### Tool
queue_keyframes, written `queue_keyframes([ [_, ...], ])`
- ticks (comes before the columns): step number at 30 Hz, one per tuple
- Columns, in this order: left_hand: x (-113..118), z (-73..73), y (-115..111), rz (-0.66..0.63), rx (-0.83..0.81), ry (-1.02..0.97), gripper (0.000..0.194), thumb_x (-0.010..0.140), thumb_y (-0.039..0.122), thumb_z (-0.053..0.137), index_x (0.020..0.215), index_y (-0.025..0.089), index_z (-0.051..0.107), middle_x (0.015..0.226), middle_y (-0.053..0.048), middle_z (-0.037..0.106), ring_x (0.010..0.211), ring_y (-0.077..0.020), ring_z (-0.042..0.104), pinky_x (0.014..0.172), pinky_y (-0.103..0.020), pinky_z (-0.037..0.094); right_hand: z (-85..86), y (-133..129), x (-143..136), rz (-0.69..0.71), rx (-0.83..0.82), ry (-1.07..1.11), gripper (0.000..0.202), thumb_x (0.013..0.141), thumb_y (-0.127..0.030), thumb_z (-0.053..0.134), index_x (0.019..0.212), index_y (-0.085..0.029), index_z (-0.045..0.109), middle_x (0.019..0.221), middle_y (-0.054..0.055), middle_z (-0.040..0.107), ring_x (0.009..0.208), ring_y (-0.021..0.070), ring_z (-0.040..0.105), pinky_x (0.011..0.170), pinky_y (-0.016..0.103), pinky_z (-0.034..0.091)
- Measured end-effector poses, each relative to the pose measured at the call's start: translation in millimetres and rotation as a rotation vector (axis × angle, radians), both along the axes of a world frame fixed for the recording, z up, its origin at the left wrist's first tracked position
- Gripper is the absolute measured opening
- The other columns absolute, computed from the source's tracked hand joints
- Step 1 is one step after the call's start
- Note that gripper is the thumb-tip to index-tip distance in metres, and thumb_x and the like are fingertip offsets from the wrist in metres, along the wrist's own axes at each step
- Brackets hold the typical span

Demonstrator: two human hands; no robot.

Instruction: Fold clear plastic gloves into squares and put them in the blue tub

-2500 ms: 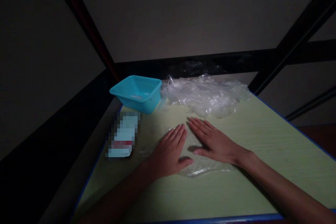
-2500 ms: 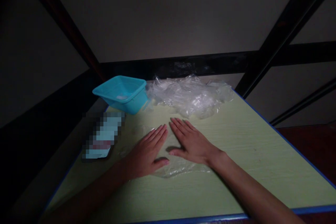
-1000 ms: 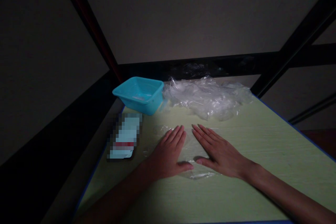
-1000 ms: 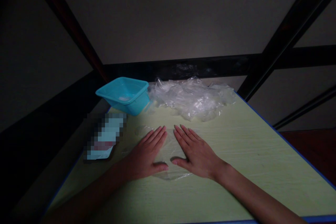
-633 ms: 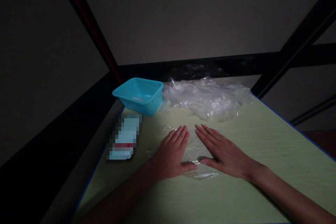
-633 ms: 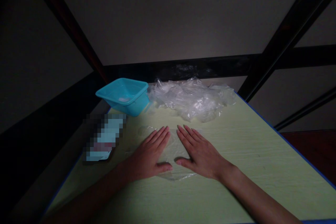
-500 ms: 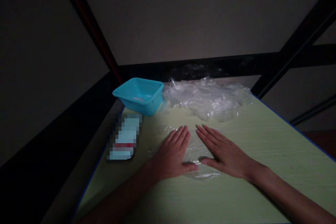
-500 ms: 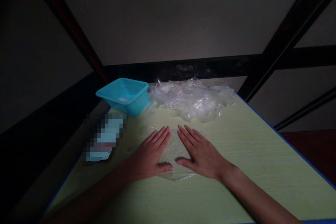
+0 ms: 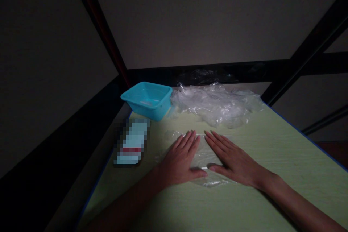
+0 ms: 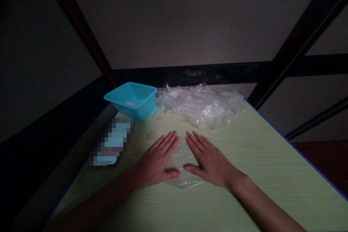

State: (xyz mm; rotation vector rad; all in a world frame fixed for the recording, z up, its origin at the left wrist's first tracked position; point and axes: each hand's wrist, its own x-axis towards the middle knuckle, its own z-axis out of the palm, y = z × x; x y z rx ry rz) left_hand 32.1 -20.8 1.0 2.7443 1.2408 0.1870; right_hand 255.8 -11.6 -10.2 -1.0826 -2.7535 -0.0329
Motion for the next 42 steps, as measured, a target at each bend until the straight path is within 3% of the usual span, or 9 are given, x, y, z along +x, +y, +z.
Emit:
queue_keyframes([
  [9, -13, 1.9, 5, 0.036, 0.005, -0.015, 0.085, 0.082, 0.063, 0.041, 0.140, 0.005, 0.020, 0.147, -0.021, 0.024, 0.138, -0.0272, 0.016, 0.110, -0.045, 0.021, -1.9, 1, 1, 0.013, 0.035, 0.010, 0.084, 0.086, -0.062, 0.036, 0.146, -0.013, 0.005, 0.147, 0.015, 0.024, 0.135, 0.0308, 0.023, 0.106, 0.045, 0.032],
  [22, -18, 10.4, 8, 0.142, -0.055, 0.098, 0.079, 0.083, 0.057, 0.045, 0.138, 0.003, 0.027, 0.147, -0.021, 0.022, 0.138, -0.0300, 0.016, 0.110, -0.048, 0.021, -3.5, 1, 3, 0.011, 0.086, 0.011, 0.087, 0.086, -0.061, 0.037, 0.145, -0.014, -0.004, 0.146, 0.016, 0.025, 0.134, 0.0301, 0.025, 0.104, 0.045, 0.034],
  [34, -29, 1.0, 11, 0.163, -0.002, 0.072, 0.082, 0.082, 0.060, 0.043, 0.138, 0.003, 0.025, 0.147, -0.023, 0.022, 0.138, -0.0307, 0.016, 0.109, -0.049, 0.022, -0.8, 1, 3, 0.000, 0.005, 0.005, 0.086, 0.085, -0.062, 0.037, 0.145, -0.015, -0.003, 0.148, 0.015, 0.020, 0.135, 0.0301, 0.020, 0.106, 0.047, 0.031],
  [42, -33, 4.6, 14, 0.198, -0.040, 0.106, 0.078, 0.084, 0.055, 0.043, 0.138, 0.002, 0.024, 0.147, -0.024, 0.021, 0.138, -0.0300, 0.014, 0.110, -0.048, 0.021, 2.8, 0, 2, -0.022, -0.051, -0.033, 0.083, 0.085, -0.063, 0.034, 0.145, -0.010, 0.011, 0.147, 0.017, 0.021, 0.136, 0.0305, 0.018, 0.106, 0.048, 0.030],
])
